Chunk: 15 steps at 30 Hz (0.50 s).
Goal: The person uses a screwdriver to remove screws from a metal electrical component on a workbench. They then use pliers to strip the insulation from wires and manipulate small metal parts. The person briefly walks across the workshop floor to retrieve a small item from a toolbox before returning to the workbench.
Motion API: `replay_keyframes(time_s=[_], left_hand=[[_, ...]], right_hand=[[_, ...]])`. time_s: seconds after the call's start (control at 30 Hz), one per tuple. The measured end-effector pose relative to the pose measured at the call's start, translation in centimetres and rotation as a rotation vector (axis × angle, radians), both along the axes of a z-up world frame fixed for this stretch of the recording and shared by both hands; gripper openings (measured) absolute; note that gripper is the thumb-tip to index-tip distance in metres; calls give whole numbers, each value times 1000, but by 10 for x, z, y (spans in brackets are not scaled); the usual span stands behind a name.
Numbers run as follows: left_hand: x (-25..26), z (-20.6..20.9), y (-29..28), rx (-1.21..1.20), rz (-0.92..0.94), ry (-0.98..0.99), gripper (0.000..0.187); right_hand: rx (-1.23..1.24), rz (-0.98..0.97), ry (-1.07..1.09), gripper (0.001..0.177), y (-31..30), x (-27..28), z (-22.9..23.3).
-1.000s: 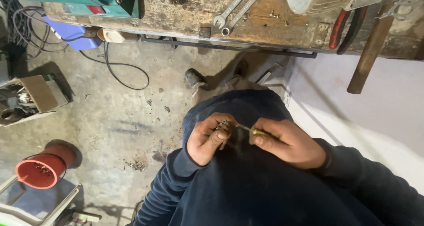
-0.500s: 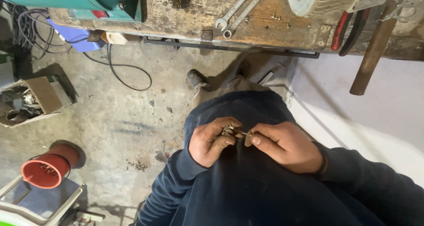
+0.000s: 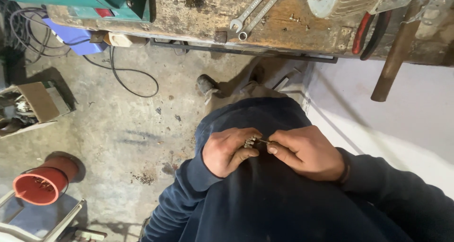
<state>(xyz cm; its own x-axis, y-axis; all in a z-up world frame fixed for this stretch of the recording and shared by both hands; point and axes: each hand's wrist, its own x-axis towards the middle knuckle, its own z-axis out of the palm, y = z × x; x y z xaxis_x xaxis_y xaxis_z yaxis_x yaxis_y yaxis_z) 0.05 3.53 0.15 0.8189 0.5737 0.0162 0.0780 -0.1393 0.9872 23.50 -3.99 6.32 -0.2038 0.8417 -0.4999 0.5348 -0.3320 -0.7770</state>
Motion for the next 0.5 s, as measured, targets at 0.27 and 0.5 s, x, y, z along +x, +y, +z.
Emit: replay_keyframes(time_s=[0.27,0.5], left_hand=[[4,11,14,53,-10,-82,33],[19,-8,33,417,27,130,43]], right_hand=[[216,57,-128,20,0,-2,-4],[242,-64,-109,17,10,1,-18]])
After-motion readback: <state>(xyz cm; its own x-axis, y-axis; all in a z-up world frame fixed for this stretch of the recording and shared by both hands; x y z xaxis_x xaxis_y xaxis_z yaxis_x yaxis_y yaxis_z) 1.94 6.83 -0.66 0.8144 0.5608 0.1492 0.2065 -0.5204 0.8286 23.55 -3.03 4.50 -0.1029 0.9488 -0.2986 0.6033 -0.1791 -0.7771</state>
